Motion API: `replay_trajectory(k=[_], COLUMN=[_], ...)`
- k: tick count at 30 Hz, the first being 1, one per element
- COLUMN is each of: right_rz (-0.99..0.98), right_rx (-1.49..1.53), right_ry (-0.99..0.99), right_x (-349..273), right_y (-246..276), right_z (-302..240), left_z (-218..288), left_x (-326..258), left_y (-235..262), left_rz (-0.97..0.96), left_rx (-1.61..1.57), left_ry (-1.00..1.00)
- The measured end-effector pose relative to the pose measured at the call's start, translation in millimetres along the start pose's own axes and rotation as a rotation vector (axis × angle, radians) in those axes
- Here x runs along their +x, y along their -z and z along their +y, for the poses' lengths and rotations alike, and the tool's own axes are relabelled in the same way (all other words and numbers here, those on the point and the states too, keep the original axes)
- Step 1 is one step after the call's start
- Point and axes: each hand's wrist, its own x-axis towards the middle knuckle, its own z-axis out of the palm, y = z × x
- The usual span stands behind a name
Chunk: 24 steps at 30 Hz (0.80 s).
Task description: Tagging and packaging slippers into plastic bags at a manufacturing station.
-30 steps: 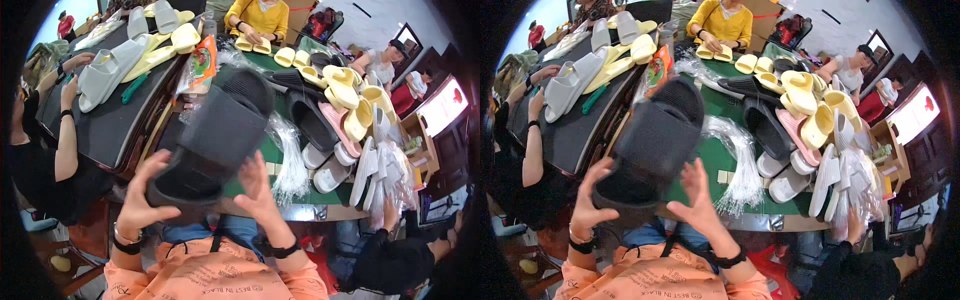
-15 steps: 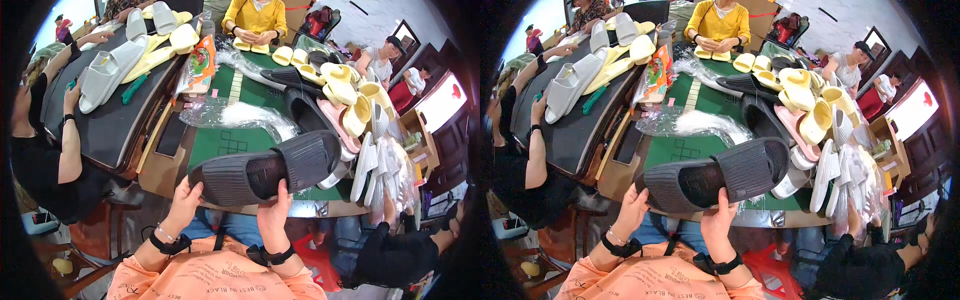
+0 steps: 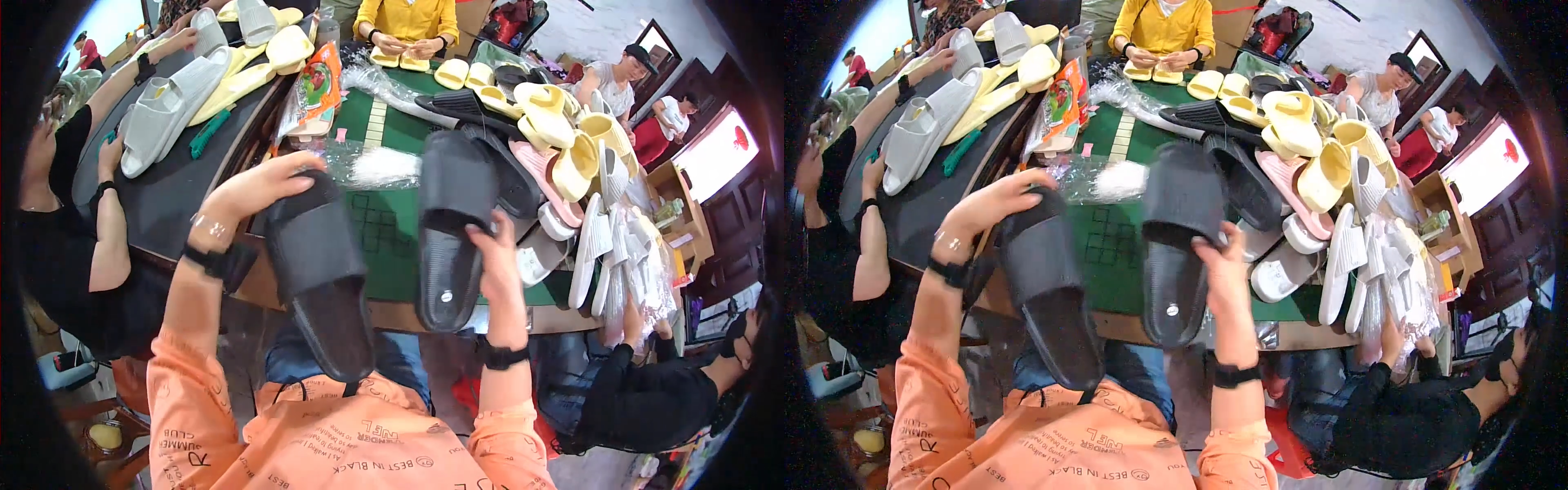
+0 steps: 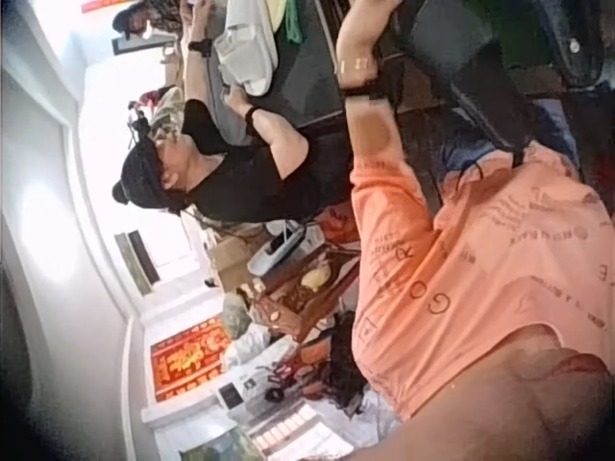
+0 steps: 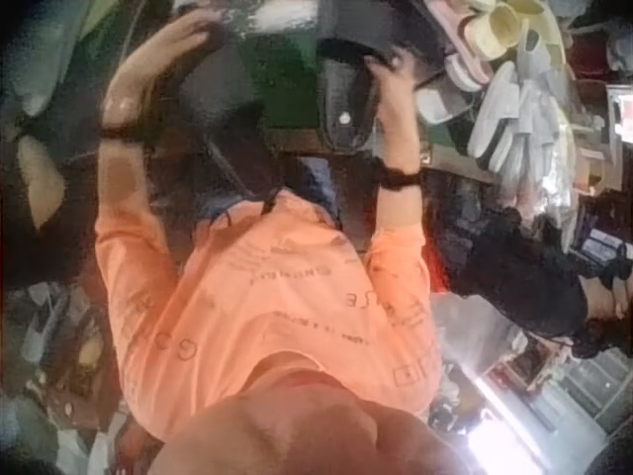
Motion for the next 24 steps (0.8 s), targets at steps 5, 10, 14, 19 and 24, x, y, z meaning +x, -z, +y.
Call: replay_trajectory(k=[5, 10, 14, 19, 24], right_rz=[-0.063, -0.039, -0.168, 0.121, 0.309], right_rx=[-0.071, -0.349, -0.683, -0.827, -1.066], right_ry=[-0.105, -0.111, 0.145, 0.421, 0.240], right_x=[17.7, 24.1, 19.3, -7.1, -42.3], right_y=[-23.3, -4.2, 8.0, 64.6, 130.6], right_z=[63.7, 100.4, 97.9, 16.0, 10.1], left_z=[-62.7, -91.6, -106.8, -51.9, 1.2], left_x=[72.9, 99.1, 111.1, 86.8, 9.6], left_y=[-11.6, -34.0, -44.6, -89.3, -147.1], left_rz=[-0.135, -0.061, 0.163, 0.734, 0.347], left_rx=[-0.028, -0.034, 0.169, 0.532, 0.289], left_ry=[0.120, 0.296, 0.226, -0.273, 0.131])
